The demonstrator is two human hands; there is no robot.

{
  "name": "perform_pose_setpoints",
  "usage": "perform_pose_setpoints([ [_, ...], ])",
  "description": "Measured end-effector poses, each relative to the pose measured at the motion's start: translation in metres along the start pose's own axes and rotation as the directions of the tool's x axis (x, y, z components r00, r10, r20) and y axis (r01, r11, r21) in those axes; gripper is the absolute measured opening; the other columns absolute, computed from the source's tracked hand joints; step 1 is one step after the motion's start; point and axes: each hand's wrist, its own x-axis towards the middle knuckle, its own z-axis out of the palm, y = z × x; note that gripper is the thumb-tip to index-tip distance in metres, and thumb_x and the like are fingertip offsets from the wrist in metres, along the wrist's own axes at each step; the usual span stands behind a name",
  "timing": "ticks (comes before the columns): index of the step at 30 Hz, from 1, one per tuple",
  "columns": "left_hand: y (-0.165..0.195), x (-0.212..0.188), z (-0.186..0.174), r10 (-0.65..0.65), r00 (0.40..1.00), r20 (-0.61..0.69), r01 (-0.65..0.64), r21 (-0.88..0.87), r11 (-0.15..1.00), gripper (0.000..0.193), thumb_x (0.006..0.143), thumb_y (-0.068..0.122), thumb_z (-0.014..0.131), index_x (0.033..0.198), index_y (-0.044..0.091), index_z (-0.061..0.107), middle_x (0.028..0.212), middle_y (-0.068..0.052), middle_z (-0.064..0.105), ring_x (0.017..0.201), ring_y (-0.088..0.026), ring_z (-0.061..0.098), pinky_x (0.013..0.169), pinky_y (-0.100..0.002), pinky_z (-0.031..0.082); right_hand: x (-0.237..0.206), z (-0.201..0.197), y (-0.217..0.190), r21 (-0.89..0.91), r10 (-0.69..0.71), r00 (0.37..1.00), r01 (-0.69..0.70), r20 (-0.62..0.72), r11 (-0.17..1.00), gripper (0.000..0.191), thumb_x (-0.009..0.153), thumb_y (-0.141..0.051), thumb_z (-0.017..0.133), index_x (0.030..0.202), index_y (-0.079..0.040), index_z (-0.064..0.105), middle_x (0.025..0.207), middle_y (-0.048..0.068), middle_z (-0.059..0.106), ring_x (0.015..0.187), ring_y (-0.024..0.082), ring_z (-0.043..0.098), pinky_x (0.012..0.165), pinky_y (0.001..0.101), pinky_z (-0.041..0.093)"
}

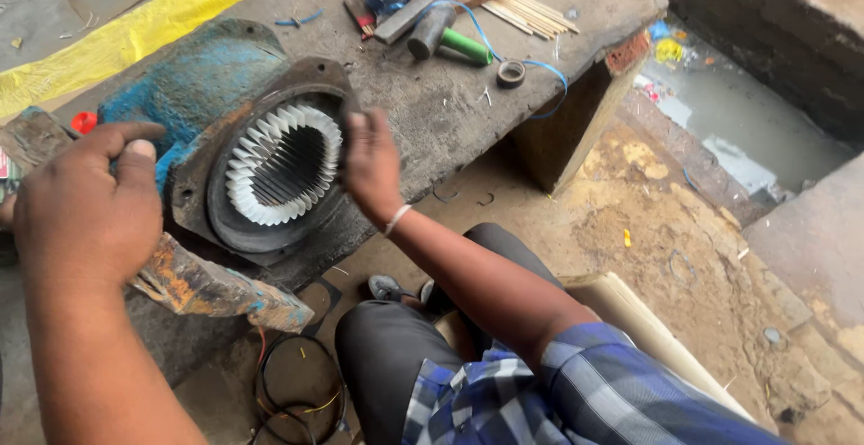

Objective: The person uses a small metal tool to repeatedly tap and adjust the white stator windings inside a motor housing. They rotate the stator with their left hand while working on different sections with the tool in their right hand.

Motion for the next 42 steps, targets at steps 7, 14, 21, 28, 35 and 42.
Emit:
perform_pose_setpoints([
  [7,-0.002,0.0,0.001,0.017,1.0,0.011,-0.018,0.049,0.999,0.026,0.102,0.032,0.059,0.12,0.023,0.076,0.112,-0.016,0.072,0.108,-0.04,0.065,0.1,-0.055,0.039,-0.012,0.027,-0.003,-0.137,-0.61,0.788,0.615,0.078,0.777,0.033,0.119,-0.04,0.045,0.115,-0.008,0.054,0.089,0.012,0.065,0.078,0.025,0.07,0.073,0.0394,0.055],
  [14,-0.01,0.002,0.006,0.025,1.0,-0.001,-0.025,0.023,0.999,0.025,0.106,0.033,0.058,0.122,0.025,0.076,0.114,-0.015,0.073,0.109,-0.041,0.064,0.102,-0.057,0.036,-0.003,0.021,-0.01,0.172,-0.139,0.988,0.149,-0.072,0.974,0.029,0.113,-0.036,0.047,0.116,-0.008,0.054,0.074,0.018,0.056,0.057,0.033,0.054,0.054,0.0464,0.043],
  [21,-0.021,0.004,0.01,0.096,0.995,-0.017,-0.095,0.024,0.995,0.024,0.107,0.031,0.058,0.122,0.025,0.077,0.114,-0.016,0.073,0.108,-0.041,0.064,0.096,-0.059,0.034,-0.022,0.024,-0.013,-0.164,-0.398,0.917,0.395,0.011,0.904,0.02,0.111,-0.028,0.05,0.114,-0.009,0.057,0.08,0.019,0.067,0.067,0.038,0.069,0.063,0.0456,0.053],
  [28,-0.024,0.002,0.012,0.066,0.998,-0.024,-0.066,0.007,0.998,0.023,0.107,0.03,0.058,0.119,0.024,0.077,0.112,-0.014,0.074,0.108,-0.04,0.065,0.099,-0.06,0.033,-0.015,0.01,-0.024,-0.232,-0.638,0.684,0.724,0.353,0.649,0.019,0.098,-0.007,0.056,0.117,-0.009,0.055,0.096,0.018,0.072,0.089,0.043,0.069,0.073,0.0466,0.055],
  [35,-0.02,0.001,0.011,0.046,0.999,-0.026,-0.046,-0.006,0.999,0.024,0.107,0.029,0.056,0.12,0.025,0.076,0.11,-0.014,0.074,0.109,-0.039,0.065,0.101,-0.061,0.031,-0.022,0.014,-0.026,-0.271,-0.56,0.654,0.739,0.509,0.617,0.028,0.095,-0.004,0.06,0.122,-0.008,0.055,0.098,0.02,0.07,0.088,0.042,0.069,0.075,0.0487,0.055],
  [42,-0.017,0.001,0.008,0.043,0.999,-0.018,-0.043,0.015,0.999,0.024,0.106,0.028,0.056,0.121,0.023,0.075,0.113,-0.013,0.074,0.111,-0.039,0.064,0.098,-0.06,0.031,-0.017,0.012,-0.029,-0.307,-0.515,0.63,0.756,0.581,0.579,0.013,0.099,-0.009,0.061,0.112,-0.008,0.06,0.096,0.018,0.071,0.085,0.041,0.069,0.072,0.0485,0.054],
])
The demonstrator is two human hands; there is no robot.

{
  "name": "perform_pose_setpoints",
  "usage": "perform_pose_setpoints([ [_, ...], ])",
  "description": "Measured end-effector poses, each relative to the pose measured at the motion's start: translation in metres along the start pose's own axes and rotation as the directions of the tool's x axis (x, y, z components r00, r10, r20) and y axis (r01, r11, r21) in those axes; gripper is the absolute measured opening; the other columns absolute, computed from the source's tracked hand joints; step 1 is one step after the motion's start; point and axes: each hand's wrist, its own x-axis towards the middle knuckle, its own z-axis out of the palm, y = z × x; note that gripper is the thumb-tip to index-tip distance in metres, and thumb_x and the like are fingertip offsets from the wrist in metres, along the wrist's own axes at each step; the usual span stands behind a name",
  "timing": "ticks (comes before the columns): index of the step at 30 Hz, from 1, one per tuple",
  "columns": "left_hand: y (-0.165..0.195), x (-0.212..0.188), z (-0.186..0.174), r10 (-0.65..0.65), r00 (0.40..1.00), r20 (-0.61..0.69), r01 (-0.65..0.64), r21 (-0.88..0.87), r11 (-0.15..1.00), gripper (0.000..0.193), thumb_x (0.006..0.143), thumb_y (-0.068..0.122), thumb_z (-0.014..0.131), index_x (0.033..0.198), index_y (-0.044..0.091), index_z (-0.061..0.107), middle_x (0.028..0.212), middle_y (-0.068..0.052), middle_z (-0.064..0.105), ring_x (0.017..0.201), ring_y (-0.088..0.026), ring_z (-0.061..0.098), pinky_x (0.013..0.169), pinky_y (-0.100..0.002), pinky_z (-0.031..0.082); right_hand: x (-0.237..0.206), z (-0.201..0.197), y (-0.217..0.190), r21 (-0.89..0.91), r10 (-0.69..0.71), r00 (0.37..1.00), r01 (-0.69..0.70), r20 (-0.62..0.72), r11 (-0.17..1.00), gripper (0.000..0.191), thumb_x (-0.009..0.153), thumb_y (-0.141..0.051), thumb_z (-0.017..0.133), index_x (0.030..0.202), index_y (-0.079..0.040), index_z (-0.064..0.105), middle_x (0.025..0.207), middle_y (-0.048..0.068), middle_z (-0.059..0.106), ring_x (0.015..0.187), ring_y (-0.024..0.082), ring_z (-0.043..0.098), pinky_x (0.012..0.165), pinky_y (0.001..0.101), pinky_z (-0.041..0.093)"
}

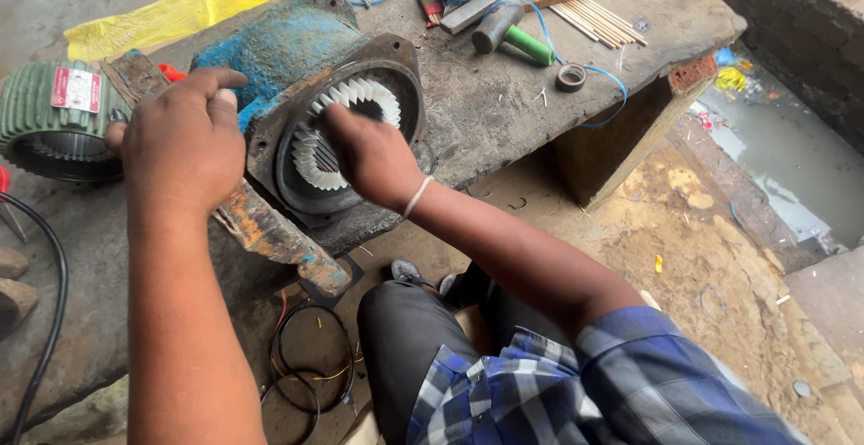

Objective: The person uses a small metal tool to repeatedly tap and adjust the white stator windings inside a motor housing. They rotate the stator with their left hand while working on different sections with the tool in their right hand.

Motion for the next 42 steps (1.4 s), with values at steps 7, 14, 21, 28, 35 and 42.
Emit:
perform_pose_setpoints([
  [7,0.004,-0.003,-0.001,-0.031,0.999,-0.017,0.031,-0.017,0.999,0.025,0.106,0.028,0.056,0.121,0.024,0.075,0.115,-0.013,0.074,0.111,-0.038,0.064,0.101,-0.058,0.031,-0.012,0.009,-0.013,-0.058,-0.28,0.945,0.273,-0.169,0.96,0.024,0.099,-0.007,0.058,0.122,-0.008,0.056,0.115,0.023,0.067,0.099,0.042,0.069,0.081,0.0473,0.058],
  [14,0.002,0.0,-0.001,-0.044,0.999,-0.016,0.044,-0.021,0.999,0.025,0.105,0.028,0.055,0.12,0.024,0.075,0.114,-0.012,0.074,0.111,-0.037,0.064,0.099,-0.06,0.03,0.002,-0.045,-0.044,-0.091,0.18,0.983,-0.182,-0.036,0.979,0.017,0.099,-0.025,0.07,0.111,-0.014,0.063,0.067,0.016,0.067,0.061,0.036,0.065,0.055,0.0471,0.045],
  [21,0.0,-0.002,0.001,-0.039,0.999,-0.016,0.038,-0.037,0.999,0.024,0.106,0.028,0.054,0.119,0.024,0.074,0.114,-0.009,0.074,0.11,-0.035,0.064,0.102,-0.058,0.027,0.022,-0.078,-0.079,-0.028,0.25,0.966,-0.248,0.066,0.968,0.021,0.094,-0.022,0.07,0.114,-0.019,0.076,0.067,0.012,0.068,0.056,0.03,0.064,0.054,0.0413,0.046],
  [28,0.0,-0.004,0.0,-0.024,1.0,-0.019,0.023,-0.054,0.998,0.025,0.106,0.026,0.053,0.119,0.023,0.074,0.117,-0.007,0.073,0.11,-0.032,0.064,0.101,-0.055,0.027,0.015,-0.072,-0.102,-0.245,0.118,0.992,-0.103,0.045,0.964,0.028,0.089,-0.029,0.073,0.115,-0.017,0.075,0.089,0.011,0.076,0.077,0.032,0.073,0.067,0.0442,0.057],
  [35,0.0,-0.005,-0.001,-0.033,0.999,0.0,0.033,-0.064,0.997,0.027,0.108,0.028,0.051,0.12,0.023,0.074,0.117,-0.006,0.073,0.111,-0.032,0.063,0.103,-0.056,0.025,0.007,-0.062,-0.112,-0.227,-0.085,0.985,0.118,0.148,0.967,0.021,0.097,-0.025,0.068,0.115,-0.018,0.076,0.092,0.012,0.075,0.083,0.033,0.072,0.071,0.0448,0.058],
  [42,0.001,-0.004,-0.001,-0.006,1.0,-0.018,0.005,-0.051,0.999,0.026,0.107,0.026,0.052,0.119,0.021,0.074,0.116,-0.007,0.073,0.111,-0.033,0.063,0.104,-0.059,0.022,-0.01,-0.046,-0.109,-0.25,-0.015,0.904,0.134,0.428,0.959,0.022,0.09,-0.024,0.069,0.111,-0.021,0.076,0.086,0.014,0.073,0.084,0.037,0.071,0.074,0.0488,0.057],
])
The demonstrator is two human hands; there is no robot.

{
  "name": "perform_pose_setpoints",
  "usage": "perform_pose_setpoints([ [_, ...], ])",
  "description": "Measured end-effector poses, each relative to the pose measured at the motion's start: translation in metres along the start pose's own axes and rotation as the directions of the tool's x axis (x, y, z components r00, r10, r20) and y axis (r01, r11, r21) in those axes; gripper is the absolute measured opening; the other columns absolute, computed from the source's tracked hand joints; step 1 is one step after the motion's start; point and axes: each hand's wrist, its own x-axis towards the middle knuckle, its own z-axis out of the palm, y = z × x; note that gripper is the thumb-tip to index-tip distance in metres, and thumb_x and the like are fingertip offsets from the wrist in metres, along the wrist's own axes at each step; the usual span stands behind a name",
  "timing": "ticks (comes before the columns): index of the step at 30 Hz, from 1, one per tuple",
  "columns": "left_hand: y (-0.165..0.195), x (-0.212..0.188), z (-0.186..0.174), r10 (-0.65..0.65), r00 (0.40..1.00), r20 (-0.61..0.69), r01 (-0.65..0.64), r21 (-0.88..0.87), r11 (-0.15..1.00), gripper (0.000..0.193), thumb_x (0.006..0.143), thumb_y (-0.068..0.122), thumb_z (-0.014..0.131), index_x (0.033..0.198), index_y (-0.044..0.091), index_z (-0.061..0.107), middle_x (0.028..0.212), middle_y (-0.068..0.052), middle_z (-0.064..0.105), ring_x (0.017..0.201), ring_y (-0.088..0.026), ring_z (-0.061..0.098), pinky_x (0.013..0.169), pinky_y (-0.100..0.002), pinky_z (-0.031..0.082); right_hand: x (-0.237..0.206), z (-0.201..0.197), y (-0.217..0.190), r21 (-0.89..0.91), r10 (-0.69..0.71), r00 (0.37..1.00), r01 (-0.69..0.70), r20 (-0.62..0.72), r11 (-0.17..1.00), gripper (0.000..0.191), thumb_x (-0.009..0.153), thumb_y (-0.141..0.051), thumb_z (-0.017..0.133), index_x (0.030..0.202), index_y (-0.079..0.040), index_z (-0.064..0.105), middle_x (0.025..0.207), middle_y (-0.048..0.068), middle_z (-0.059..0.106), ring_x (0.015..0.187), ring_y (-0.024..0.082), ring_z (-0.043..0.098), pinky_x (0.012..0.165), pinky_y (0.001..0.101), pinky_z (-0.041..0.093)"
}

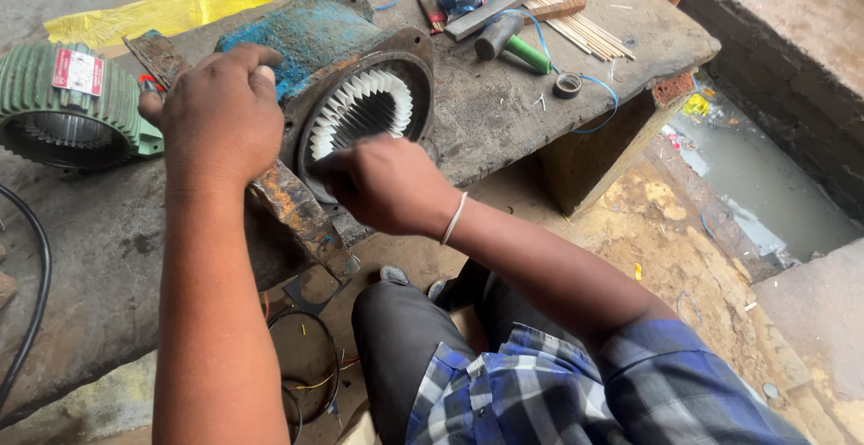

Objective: The person uses a small metal tool to repeatedly tap and adjust the white stator windings inside a motor housing. They rotate the stator with their left hand while working on different sections with the tool in their right hand.

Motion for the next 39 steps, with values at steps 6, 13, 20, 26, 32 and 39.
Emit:
perform_pose_setpoints([
  [6,0.0,-0.001,0.0,-0.011,1.0,-0.004,0.011,-0.032,0.999,0.024,0.107,0.028,0.054,0.12,0.023,0.074,0.117,-0.007,0.074,0.112,-0.032,0.063,0.101,-0.055,0.029,-0.017,0.003,0.04,0.283,0.077,0.88,0.067,-0.468,0.957,0.048,0.096,-0.007,0.065,0.143,-0.008,0.056,0.102,0.016,0.071,0.092,0.039,0.07,0.081,0.0443,0.056],
  [13,0.001,0.003,0.0,-0.022,1.0,-0.016,0.021,-0.026,0.999,0.023,0.105,0.028,0.057,0.118,0.024,0.075,0.116,-0.009,0.074,0.113,-0.035,0.063,0.099,-0.056,0.029,0.007,0.039,0.069,0.563,0.321,0.839,-0.022,-0.438,0.826,0.032,0.096,-0.006,0.072,0.125,-0.008,0.059,0.096,0.01,0.077,0.087,0.018,0.078,0.075,0.031,0.058],
  [20,0.002,0.004,-0.001,-0.046,0.999,-0.003,0.046,-0.016,0.999,0.024,0.105,0.028,0.057,0.119,0.022,0.074,0.112,-0.01,0.075,0.111,-0.034,0.065,0.099,-0.057,0.033,0.022,0.063,0.079,0.594,0.2,0.775,0.263,-0.6,0.761,0.024,0.102,0.008,0.066,0.123,-0.004,0.061,0.105,0.01,0.07,0.098,0.019,0.07,0.088,0.0304,0.058],
  [26,0.004,0.005,-0.001,-0.041,0.999,-0.005,0.041,-0.015,0.999,0.024,0.104,0.026,0.056,0.12,0.021,0.074,0.114,-0.01,0.074,0.11,-0.034,0.066,0.098,-0.055,0.035,0.025,0.069,0.078,0.57,0.182,0.783,0.251,-0.595,0.782,0.021,0.1,0.006,0.063,0.118,-0.006,0.063,0.099,0.006,0.075,0.093,0.017,0.076,0.083,0.0291,0.06],
  [32,0.006,0.004,-0.003,-0.044,0.999,0.013,0.044,0.014,0.999,0.025,0.104,0.026,0.056,0.121,0.021,0.074,0.113,-0.011,0.075,0.108,-0.034,0.066,0.1,-0.054,0.035,0.023,0.076,0.083,0.472,0.091,0.807,0.245,-0.583,0.847,0.021,0.099,0.003,0.063,0.117,-0.007,0.065,0.103,0.009,0.076,0.097,0.023,0.078,0.084,0.0343,0.061],
  [39,0.007,0.005,-0.003,-0.042,0.999,0.017,0.041,0.035,0.999,0.025,0.103,0.025,0.057,0.121,0.021,0.074,0.113,-0.012,0.074,0.108,-0.035,0.066,0.097,-0.055,0.036,0.025,0.072,0.078,0.381,-0.049,0.819,0.318,-0.571,0.868,0.016,0.1,-0.002,0.068,0.115,-0.008,0.069,0.101,0.011,0.073,0.094,0.028,0.074,0.082,0.037,0.059],
])
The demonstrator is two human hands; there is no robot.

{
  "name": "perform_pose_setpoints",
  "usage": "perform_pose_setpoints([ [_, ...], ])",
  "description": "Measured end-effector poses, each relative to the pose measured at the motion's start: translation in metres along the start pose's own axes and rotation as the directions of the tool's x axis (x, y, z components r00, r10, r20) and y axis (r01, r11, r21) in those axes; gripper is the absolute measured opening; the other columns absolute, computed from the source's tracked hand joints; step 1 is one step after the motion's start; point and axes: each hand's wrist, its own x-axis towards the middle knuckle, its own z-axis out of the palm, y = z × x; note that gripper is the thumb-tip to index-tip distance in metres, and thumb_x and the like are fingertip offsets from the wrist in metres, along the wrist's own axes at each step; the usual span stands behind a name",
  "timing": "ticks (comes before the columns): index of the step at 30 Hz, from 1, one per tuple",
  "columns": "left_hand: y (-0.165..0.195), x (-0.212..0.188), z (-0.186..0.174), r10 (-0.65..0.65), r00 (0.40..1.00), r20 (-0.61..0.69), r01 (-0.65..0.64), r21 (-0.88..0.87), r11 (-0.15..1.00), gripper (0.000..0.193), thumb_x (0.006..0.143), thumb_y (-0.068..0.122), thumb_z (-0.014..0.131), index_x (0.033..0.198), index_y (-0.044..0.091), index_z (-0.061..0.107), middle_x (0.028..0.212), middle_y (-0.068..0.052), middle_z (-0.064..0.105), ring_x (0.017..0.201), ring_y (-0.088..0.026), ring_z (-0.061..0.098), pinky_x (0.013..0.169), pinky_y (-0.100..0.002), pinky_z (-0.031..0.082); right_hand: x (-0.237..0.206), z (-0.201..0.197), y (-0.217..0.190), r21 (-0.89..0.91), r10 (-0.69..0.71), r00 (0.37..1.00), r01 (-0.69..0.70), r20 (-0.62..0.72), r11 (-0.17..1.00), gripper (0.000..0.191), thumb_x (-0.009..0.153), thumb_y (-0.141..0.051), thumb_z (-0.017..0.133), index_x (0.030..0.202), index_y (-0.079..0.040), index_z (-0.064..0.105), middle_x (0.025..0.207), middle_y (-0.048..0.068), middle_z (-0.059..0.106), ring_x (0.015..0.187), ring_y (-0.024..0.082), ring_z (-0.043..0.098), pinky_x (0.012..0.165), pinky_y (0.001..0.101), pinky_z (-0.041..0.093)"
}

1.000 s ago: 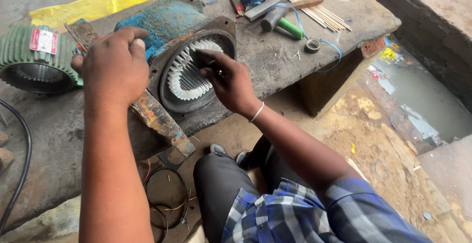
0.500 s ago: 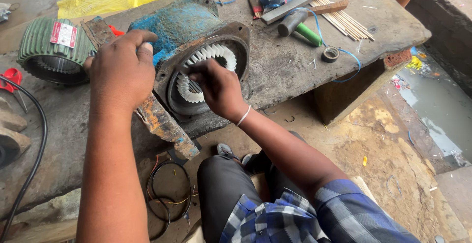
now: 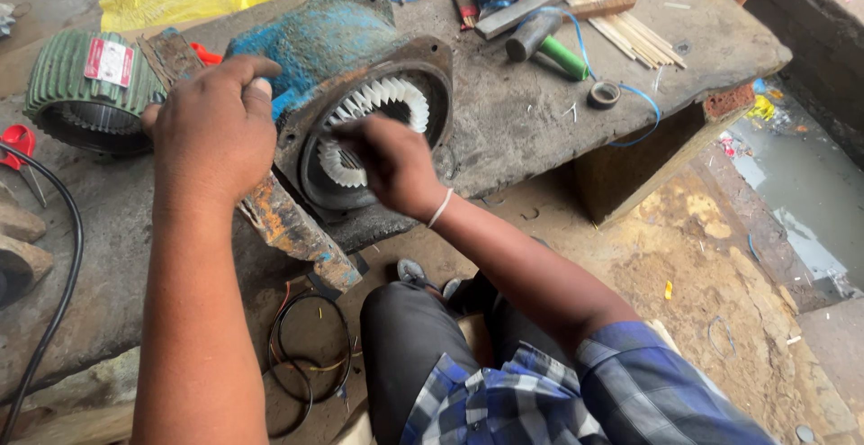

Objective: The person uses a small metal tool to repeatedly tap and adjust the white stator windings inside a motor housing. They rotate the stator with their left hand while working on different sections with the tool in their right hand.

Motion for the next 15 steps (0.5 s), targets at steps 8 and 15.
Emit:
perform_pose_setpoints([
  [8,-0.002,0.001,0.001,0.007,1.0,-0.01,-0.007,0.003,1.0,0.025,0.104,0.025,0.057,0.12,0.021,0.075,0.113,-0.011,0.074,0.109,-0.036,0.065,0.097,-0.057,0.035,-0.002,-0.004,0.004,-0.083,0.012,1.0,-0.009,0.029,0.997,0.016,0.097,-0.003,0.071,0.111,-0.011,0.071,0.097,0.014,0.071,0.09,0.033,0.072,0.077,0.0386,0.058],
  [15,-0.003,-0.001,0.002,0.001,1.0,-0.007,-0.001,-0.015,1.0,0.024,0.104,0.024,0.056,0.12,0.021,0.074,0.114,-0.011,0.074,0.11,-0.035,0.065,0.098,-0.055,0.036,-0.006,-0.003,0.006,-0.07,-0.036,0.977,0.052,0.211,0.996,0.016,0.093,-0.005,0.073,0.102,-0.008,0.059,0.088,0.015,0.064,0.086,0.037,0.069,0.075,0.0435,0.056],
])
